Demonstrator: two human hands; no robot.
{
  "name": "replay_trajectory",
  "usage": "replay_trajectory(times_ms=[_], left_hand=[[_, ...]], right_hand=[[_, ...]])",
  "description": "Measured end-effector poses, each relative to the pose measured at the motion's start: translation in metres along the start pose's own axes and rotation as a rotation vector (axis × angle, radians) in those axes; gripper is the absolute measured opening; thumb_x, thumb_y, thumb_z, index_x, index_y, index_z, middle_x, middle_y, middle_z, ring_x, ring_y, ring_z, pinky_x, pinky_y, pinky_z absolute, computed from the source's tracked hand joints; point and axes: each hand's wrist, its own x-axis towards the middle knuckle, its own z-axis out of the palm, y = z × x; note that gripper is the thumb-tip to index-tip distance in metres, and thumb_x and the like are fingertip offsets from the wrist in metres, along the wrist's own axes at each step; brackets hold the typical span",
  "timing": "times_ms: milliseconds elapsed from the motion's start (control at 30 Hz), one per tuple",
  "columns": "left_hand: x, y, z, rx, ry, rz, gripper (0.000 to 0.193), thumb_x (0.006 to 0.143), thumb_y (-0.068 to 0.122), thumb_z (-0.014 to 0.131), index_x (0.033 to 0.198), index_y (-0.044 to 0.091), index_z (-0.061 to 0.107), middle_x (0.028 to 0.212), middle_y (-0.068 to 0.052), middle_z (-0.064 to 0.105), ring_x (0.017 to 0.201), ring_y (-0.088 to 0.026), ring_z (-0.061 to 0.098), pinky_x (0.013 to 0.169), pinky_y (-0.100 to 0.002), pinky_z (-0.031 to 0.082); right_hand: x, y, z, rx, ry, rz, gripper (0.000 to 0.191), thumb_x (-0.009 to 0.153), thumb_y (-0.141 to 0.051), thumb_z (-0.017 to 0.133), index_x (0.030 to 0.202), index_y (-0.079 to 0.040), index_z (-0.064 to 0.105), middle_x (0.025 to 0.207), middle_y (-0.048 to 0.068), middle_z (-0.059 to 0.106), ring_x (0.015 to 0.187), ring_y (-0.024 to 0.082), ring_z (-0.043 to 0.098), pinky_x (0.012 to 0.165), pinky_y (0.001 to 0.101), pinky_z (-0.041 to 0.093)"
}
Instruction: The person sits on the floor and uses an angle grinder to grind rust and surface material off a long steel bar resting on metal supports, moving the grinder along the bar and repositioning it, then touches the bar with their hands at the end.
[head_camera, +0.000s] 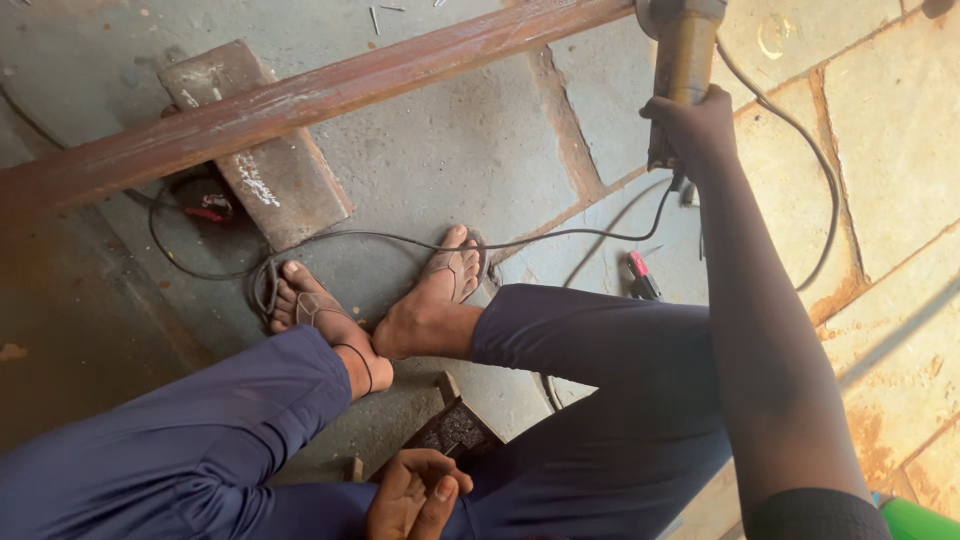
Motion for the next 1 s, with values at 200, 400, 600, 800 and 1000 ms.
replay_trajectory(times_ms=[200,400,600,800,1000], left_hand=[[-0.009,0.019,0.026,0.107,-0.029,-0.098,0.024,0.091,0.008,0.070,0.109,-0.004,0.062,0.088,-0.013,0.071,0.088,-0.016,0.066,0.086,-0.031,0.051],[-0.012,0.038,0.026,0.038,-0.016,0.006,0.025,0.092,0.008,0.067,0.113,-0.005,0.061,0.091,-0.013,0.070,0.090,-0.018,0.066,0.089,-0.033,0.050],[-0.015,0.059,0.019,-0.001,0.079,-0.014,0.026,0.091,0.008,0.067,0.113,-0.004,0.060,0.092,-0.013,0.069,0.093,-0.018,0.065,0.091,-0.034,0.050],[-0.021,0.056,0.040,0.035,-0.024,-0.049,0.029,0.089,0.007,0.070,0.115,-0.001,0.059,0.093,-0.011,0.068,0.093,-0.016,0.063,0.089,-0.033,0.048],[-0.026,0.053,0.027,-0.004,-0.098,0.020,0.034,0.091,0.007,0.068,0.121,-0.001,0.055,0.097,-0.014,0.070,0.095,-0.016,0.061,0.091,-0.032,0.045]], right_hand=[[-0.057,-0.010,0.069,-0.386,-0.144,-0.239,0.064,0.067,-0.028,0.086,0.120,-0.002,0.062,0.093,0.016,0.073,0.081,0.028,0.073,0.075,0.0426,0.058],[-0.036,-0.009,0.053,-0.315,-0.123,-0.160,0.064,0.068,-0.029,0.087,0.121,-0.001,0.061,0.094,0.014,0.072,0.078,0.024,0.074,0.073,0.0384,0.060],[0.000,0.000,0.015,0.020,-0.038,-0.041,0.055,0.074,-0.023,0.084,0.115,0.006,0.062,0.091,0.014,0.069,0.073,0.025,0.070,0.061,0.0387,0.060],[-0.069,-0.016,0.088,-0.413,-0.177,-0.280,0.069,0.068,-0.030,0.088,0.123,0.001,0.061,0.094,0.020,0.073,0.084,0.031,0.074,0.078,0.0443,0.057],[-0.088,-0.018,0.100,-0.386,-0.191,-0.325,0.065,0.070,-0.030,0.089,0.119,0.001,0.062,0.094,0.020,0.073,0.084,0.031,0.071,0.074,0.0448,0.056]])
